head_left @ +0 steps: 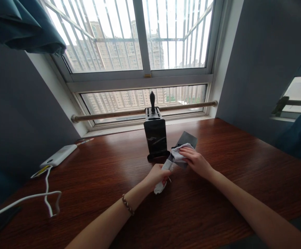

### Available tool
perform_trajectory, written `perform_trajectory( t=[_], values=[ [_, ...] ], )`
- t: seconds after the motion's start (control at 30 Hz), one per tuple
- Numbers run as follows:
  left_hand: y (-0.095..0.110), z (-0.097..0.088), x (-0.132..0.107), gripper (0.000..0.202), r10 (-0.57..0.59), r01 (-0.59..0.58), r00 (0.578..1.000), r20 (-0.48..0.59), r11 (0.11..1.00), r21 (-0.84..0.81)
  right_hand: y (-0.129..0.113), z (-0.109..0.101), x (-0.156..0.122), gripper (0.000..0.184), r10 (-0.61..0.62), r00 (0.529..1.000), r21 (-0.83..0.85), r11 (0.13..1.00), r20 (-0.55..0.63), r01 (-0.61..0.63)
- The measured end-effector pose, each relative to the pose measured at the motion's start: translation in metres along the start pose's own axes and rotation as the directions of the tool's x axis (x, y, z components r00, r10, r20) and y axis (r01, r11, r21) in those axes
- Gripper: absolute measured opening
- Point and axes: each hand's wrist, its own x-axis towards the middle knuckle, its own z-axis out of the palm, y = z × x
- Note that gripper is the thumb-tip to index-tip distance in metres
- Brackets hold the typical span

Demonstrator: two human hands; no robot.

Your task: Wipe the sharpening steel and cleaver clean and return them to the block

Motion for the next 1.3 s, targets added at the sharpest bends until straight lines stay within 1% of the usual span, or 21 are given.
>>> perform_trajectory(
  t=[0.07,0.13,0.2,0.33,0.4,0.47,0.53,0.6,0.77,0.87,0.93,1.07,1.2,1.3],
  values=[
    [0.000,0.000,0.000,0.014,0.018,-0.018,1.000,0.004,1.000,0.014,0.006,0.003,-0.002,0.033,0.054,0.994,-0.058,0.997,-0.090,-0.060],
    [-0.001,0.001,0.000,0.012,0.033,-0.033,0.999,0.011,0.999,0.023,0.006,0.007,-0.004,0.034,0.062,0.991,-0.084,0.994,-0.115,-0.072],
    [-0.001,0.000,0.000,0.011,0.038,-0.038,0.999,0.016,0.999,0.032,-0.001,0.013,-0.006,0.035,0.027,0.997,-0.078,0.996,-0.078,-0.033],
    [-0.003,-0.001,0.001,0.011,0.036,-0.038,0.999,0.025,0.998,0.057,-0.017,0.022,-0.006,0.037,-0.081,0.995,-0.035,0.996,0.062,0.083],
    [-0.003,-0.001,0.001,0.008,0.039,-0.042,0.999,0.033,0.997,0.071,-0.018,0.021,-0.004,0.038,-0.085,0.994,-0.049,0.995,0.071,0.089],
    [-0.003,-0.001,0.001,0.006,0.045,-0.050,0.998,0.048,0.995,0.087,-0.013,0.018,-0.002,0.037,-0.043,0.999,-0.093,0.995,0.023,0.045],
    [-0.003,0.000,0.001,0.006,0.053,-0.059,0.996,0.070,0.993,0.100,-0.002,0.011,0.000,0.037,0.018,0.998,-0.149,0.988,-0.064,-0.027],
    [-0.003,0.000,0.000,0.006,0.057,-0.067,0.994,0.090,0.992,0.108,0.011,0.003,0.000,0.037,0.072,0.986,-0.192,0.976,-0.153,-0.101],
    [-0.004,-0.001,-0.001,0.008,0.051,-0.065,0.992,0.116,0.991,0.121,0.042,-0.013,-0.002,0.037,0.157,0.934,-0.249,0.937,-0.321,-0.243],
    [-0.005,-0.001,0.000,0.006,0.058,-0.072,0.991,0.118,0.990,0.120,0.053,-0.018,-0.005,0.037,0.207,0.907,-0.250,0.917,-0.366,-0.310],
    [-0.005,-0.001,0.000,0.005,0.063,-0.077,0.991,0.118,0.990,0.117,0.056,-0.020,-0.006,0.037,0.274,0.886,-0.213,0.905,-0.375,-0.369],
    [-0.004,-0.001,0.000,0.004,0.068,-0.081,0.991,0.115,0.991,0.109,0.059,-0.023,-0.007,0.036,0.442,0.812,-0.110,0.850,-0.382,-0.514],
    [-0.005,-0.002,0.002,0.004,0.069,-0.080,0.992,0.107,0.991,0.103,0.062,-0.026,-0.007,0.033,0.521,0.741,-0.051,0.803,-0.423,-0.594],
    [-0.008,-0.003,0.003,0.003,0.068,-0.079,0.992,0.109,0.993,0.093,0.065,-0.026,-0.008,0.031,0.583,0.674,0.033,0.767,-0.454,-0.641]
  ],
)
